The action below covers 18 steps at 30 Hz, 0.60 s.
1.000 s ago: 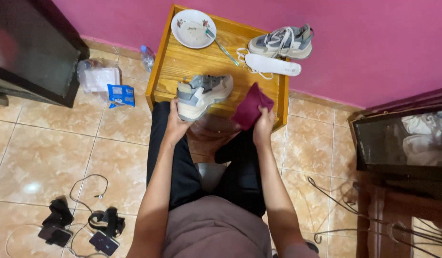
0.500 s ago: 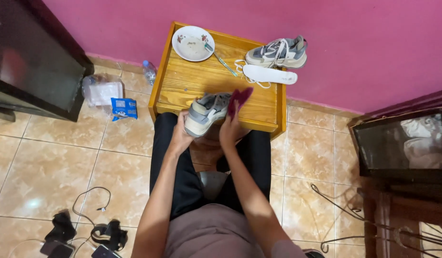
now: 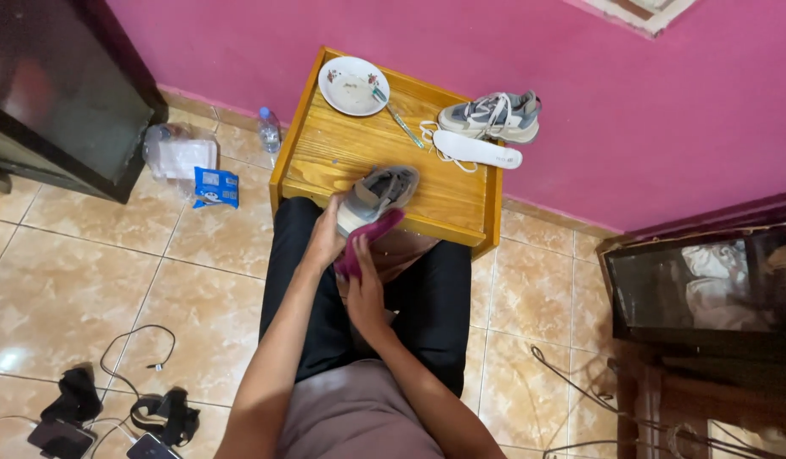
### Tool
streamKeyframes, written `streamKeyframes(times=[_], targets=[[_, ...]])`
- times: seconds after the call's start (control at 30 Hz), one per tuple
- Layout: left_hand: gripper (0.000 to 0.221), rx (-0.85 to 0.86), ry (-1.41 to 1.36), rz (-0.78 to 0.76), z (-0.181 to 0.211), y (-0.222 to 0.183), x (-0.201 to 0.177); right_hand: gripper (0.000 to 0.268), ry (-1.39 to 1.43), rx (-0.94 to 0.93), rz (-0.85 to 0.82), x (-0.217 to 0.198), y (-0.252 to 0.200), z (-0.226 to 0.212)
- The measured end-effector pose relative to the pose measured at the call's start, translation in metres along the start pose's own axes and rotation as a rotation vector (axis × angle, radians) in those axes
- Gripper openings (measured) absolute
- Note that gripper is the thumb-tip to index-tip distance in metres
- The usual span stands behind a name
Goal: The person is cleaning a grey and white sneaker by wiping it thoroughly with a purple cloth.
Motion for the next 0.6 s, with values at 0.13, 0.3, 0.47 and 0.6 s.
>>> streamKeyframes(times=[0.13, 0.3, 0.47, 0.6], targets=[[0.066, -0.004, -0.086, 0.015, 0.01, -0.007, -0.003, 0.064, 0.352, 0.251, 0.002, -0.025, -0.006, -0.031], [0.064, 0.05, -0.147, 0.081, 0.029, -0.008, -0.008, 0.032, 0.112, -0.495, 0.542, -0.076, 0.041, -0.129], [0.056, 0.063, -0.09, 0.117, -0.078, 0.026, 0.02, 0.046, -0.467, -0.651, 0.138, -0.014, 0.072, -0.049], [0.063, 0.089, -0.187, 0.172, -0.058, 0.028, 0.009, 0.066, -0.589, -0.752, -0.073, -0.006, 0.054, 0.014]])
Point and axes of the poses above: each hand's wrist, its own y-axis towards the middle knuckle, its own x-axis out of the palm, z = x × y, the point moved 5 cm from there along y, towards the middle knuckle, and after that the axes turned 3 degrees about -y, right-handed, at the moved point
